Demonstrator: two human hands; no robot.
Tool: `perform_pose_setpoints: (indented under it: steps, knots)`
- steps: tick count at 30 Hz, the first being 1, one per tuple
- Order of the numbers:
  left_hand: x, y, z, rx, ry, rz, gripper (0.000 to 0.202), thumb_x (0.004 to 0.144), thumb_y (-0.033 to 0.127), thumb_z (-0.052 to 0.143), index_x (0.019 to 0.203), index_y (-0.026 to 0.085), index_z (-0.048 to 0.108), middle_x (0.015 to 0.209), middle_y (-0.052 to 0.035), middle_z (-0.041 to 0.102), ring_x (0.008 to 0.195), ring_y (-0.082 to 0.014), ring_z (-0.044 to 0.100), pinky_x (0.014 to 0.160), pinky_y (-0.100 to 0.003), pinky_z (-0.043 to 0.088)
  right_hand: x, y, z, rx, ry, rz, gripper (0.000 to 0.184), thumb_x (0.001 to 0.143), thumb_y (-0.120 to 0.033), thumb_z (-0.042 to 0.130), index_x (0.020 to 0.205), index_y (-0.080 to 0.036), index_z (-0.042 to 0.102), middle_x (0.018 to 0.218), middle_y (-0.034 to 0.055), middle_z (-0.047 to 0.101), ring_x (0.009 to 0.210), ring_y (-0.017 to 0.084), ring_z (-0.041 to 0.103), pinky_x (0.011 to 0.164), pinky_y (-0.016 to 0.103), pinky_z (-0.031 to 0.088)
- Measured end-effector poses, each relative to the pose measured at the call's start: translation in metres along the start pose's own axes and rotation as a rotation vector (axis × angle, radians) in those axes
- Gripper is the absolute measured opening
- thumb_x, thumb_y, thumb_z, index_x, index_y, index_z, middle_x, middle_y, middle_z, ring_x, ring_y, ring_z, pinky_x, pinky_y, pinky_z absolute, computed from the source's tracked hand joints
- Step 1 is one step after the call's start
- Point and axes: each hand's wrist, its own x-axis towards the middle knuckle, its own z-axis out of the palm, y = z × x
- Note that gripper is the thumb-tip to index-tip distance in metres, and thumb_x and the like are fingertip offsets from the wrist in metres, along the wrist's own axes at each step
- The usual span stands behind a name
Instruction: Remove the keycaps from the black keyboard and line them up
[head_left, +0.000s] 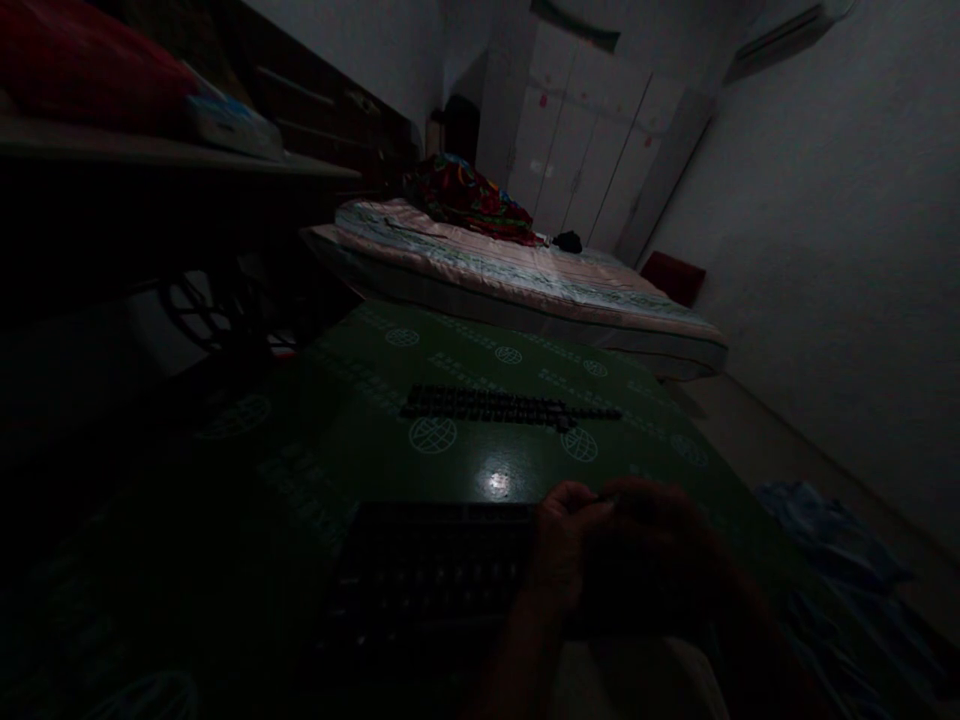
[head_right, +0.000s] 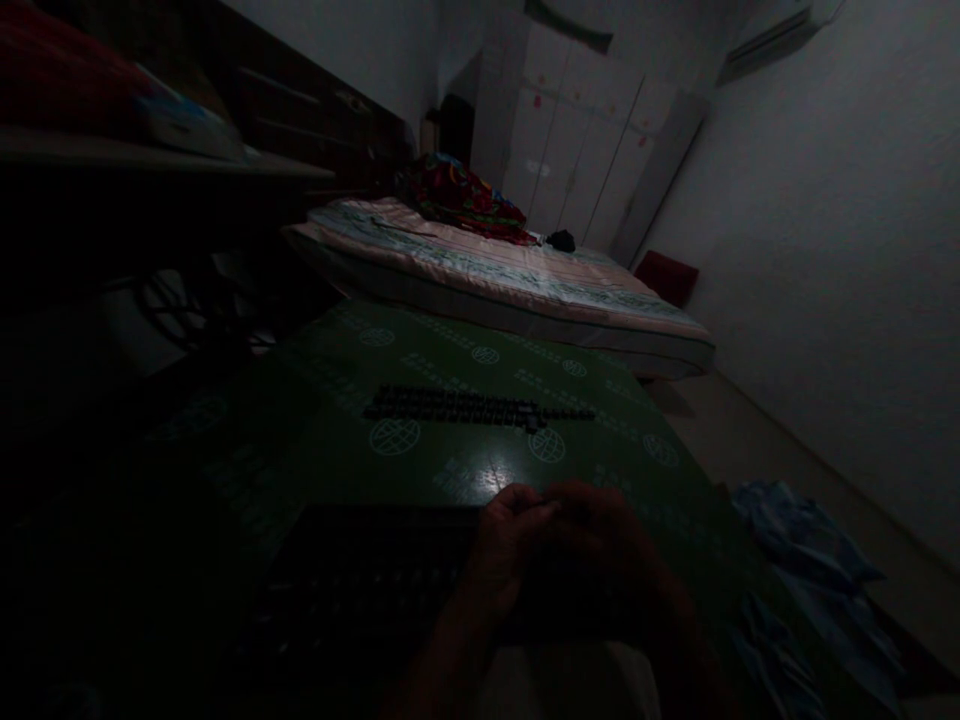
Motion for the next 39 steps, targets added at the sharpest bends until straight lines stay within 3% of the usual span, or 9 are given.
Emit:
perform_pose_setpoints:
  steps: [5,9,14,18,27,39]
  knots:
    - [-0.001,0.005,0.001,-0.029,0.0,-0.019,0.027,0.062,0.018,0.07,0.085,0.015,0.056,0.074,-0.0002,0.063,0.065,-0.0114,0.06,0.061,-0.022,0.046,0.017,0.01,-0.006,-0.036,0.018,-0.043,0.017,0.071,-0.032,0.061,0.078,-0.016,0.063,0.067,-0.0007,0.06,0.061,0.012,0.054,0.054,0.02,0.04]
    - [0.0,0.004,-0.001,0.002,0.018,-0.025,0.039,0.069,0.023,0.067,0.103,0.016,0.052,0.092,-0.008,0.064,0.084,-0.018,0.061,0.068,-0.028,0.048,0.055,0.042,-0.015,-0.045,0.131,0.01,0.025,0.067,-0.036,0.063,0.079,-0.015,0.064,0.053,-0.0038,0.052,0.048,0.009,0.047,0.045,0.019,0.035]
    - [0.003,0.001,-0.004,0.055,0.02,-0.049,0.034,0.07,0.025,0.065,0.1,0.013,0.053,0.093,-0.0116,0.065,0.088,-0.0201,0.06,0.069,-0.029,0.047,0.108,0.094,-0.015,-0.085,0.225,0.183,0.02,0.061,-0.028,0.063,0.076,-0.014,0.065,0.053,-0.0025,0.055,0.049,0.011,0.05,0.045,0.02,0.037]
    - [0.003,0.004,-0.002,0.07,0.035,-0.09,0.031,0.069,0.024,0.066,0.095,0.012,0.055,0.083,-0.0097,0.066,0.078,-0.0179,0.062,0.068,-0.029,0.047,0.133,0.117,-0.007,-0.081,0.253,0.243,0.018,0.059,-0.02,0.063,0.076,-0.013,0.066,0.055,-0.0008,0.058,0.048,0.01,0.05,0.042,0.018,0.034]
    - [0.002,0.007,0.001,0.07,0.039,-0.136,0.03,0.069,0.024,0.064,0.094,0.011,0.055,0.074,-0.0072,0.066,0.07,-0.0162,0.062,0.066,-0.029,0.046,0.156,0.131,-0.008,0.017,0.2,0.337,0.023,0.059,-0.017,0.064,0.082,-0.012,0.066,0.044,-0.0056,0.049,0.038,0.007,0.043,0.036,0.017,0.03]
    - [0.003,0.006,0.001,0.09,0.041,-0.16,0.03,0.066,0.026,0.066,0.09,0.011,0.057,0.071,-0.0069,0.067,0.07,-0.0167,0.062,0.067,-0.029,0.045,0.164,0.132,-0.005,0.092,0.251,0.357,0.027,0.06,-0.013,0.066,0.086,-0.01,0.065,0.043,-0.0052,0.05,0.036,0.008,0.044,0.036,0.017,0.031]
